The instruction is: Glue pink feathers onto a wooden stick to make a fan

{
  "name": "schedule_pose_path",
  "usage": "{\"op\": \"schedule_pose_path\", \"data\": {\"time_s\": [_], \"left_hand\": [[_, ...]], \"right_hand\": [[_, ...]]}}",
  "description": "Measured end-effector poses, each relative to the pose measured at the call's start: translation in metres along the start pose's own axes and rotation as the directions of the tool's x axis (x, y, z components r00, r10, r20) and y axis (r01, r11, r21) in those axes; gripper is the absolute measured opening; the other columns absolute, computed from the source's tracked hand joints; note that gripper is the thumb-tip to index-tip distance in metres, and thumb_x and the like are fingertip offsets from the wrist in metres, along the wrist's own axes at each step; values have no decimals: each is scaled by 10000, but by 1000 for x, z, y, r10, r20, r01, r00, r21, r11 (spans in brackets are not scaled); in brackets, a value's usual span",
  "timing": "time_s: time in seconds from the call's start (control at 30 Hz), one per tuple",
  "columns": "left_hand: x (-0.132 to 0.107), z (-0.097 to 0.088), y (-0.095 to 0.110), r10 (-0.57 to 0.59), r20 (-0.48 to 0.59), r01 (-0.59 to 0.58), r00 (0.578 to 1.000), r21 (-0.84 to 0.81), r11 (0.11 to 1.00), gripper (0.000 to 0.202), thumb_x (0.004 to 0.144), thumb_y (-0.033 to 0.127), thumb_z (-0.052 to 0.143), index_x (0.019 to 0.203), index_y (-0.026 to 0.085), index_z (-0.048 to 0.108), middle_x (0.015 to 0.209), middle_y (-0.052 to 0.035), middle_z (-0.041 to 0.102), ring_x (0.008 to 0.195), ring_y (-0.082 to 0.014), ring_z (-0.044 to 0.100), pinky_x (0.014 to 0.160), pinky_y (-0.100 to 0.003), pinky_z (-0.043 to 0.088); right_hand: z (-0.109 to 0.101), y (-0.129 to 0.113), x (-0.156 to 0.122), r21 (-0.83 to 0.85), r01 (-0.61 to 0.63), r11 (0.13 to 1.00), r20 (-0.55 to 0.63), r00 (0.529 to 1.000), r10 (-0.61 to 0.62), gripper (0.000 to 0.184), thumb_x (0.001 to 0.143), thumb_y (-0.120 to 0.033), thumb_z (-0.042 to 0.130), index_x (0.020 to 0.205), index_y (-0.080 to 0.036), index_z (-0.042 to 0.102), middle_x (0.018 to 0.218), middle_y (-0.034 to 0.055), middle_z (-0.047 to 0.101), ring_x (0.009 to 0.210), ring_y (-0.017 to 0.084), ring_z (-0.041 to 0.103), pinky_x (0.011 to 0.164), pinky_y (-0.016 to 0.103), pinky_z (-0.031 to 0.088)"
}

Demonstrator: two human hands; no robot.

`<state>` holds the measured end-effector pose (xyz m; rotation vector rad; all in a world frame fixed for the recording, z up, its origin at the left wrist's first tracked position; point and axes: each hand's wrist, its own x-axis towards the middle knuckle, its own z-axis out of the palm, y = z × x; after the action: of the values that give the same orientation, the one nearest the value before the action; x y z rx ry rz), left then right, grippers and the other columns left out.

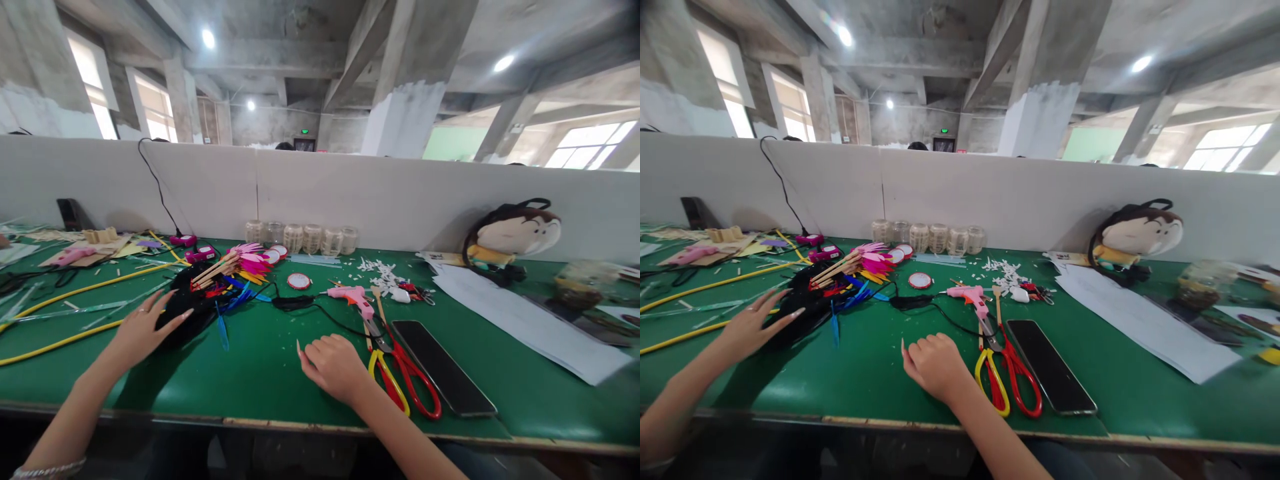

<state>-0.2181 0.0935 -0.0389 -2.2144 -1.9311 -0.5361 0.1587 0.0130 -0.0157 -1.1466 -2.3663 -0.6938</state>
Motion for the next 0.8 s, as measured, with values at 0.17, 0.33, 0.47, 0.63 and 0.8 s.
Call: {"op": "schedule_pose_path", "data": {"time_s": [0.17, 0.33, 0.47, 0.63, 0.8], "left_hand": [[-9, 32, 27, 26, 123, -27, 992, 4, 1000, 614, 805, 494, 331, 1347, 211, 277, 1409, -104, 290, 1293, -310, 212, 995, -492, 243], [-12, 33, 42, 3, 150, -15, 989, 80, 997, 576, 806, 471, 348, 1335, 246, 305, 1408, -56, 299, 1298, -293, 207, 998, -480, 242], [-11, 26, 47, -28, 121, 15, 992, 110, 994, 565, 822, 458, 337, 1339, 233, 297, 1389, -61, 339, 1279, -289, 261, 982, -468, 279], [-12, 19, 56, -10, 64, -2, 998, 179, 984, 481, 841, 372, 347, 1306, 248, 367, 1338, -58, 424, 1244, -268, 338, 968, -412, 319], [-13, 19, 57, 41, 25, -45, 999, 191, 981, 441, 838, 358, 355, 1253, 244, 452, 1276, -80, 497, 1186, -266, 423, 933, -394, 361]], "right_hand": [[-4, 10, 3, -64, -139, 988, -8, 990, 139, 319, 817, -245, 411, 523, -178, 516, 484, -1, 559, 476, 108, 493, 525, 281, 196], [-33, 54, 1, -159, -627, 762, 125, 753, 646, 368, 836, -363, 393, 541, -185, 521, 494, 6, 567, 445, 111, 480, 462, 248, 172], [-48, 104, -19, -231, -829, 510, 115, 497, 860, 306, 835, -400, 360, 712, -202, 559, 689, 44, 627, 621, 176, 559, 476, 249, 246], [-24, 143, -39, -288, -861, 420, 238, 360, 902, 270, 816, -395, 410, 851, -170, 554, 966, 101, 612, 942, 269, 528, 646, 307, 362], [3, 149, -41, -275, -856, 438, 342, 338, 877, 325, 767, -435, 495, 931, -159, 547, 1007, 117, 599, 963, 280, 530, 732, 350, 377]]}}
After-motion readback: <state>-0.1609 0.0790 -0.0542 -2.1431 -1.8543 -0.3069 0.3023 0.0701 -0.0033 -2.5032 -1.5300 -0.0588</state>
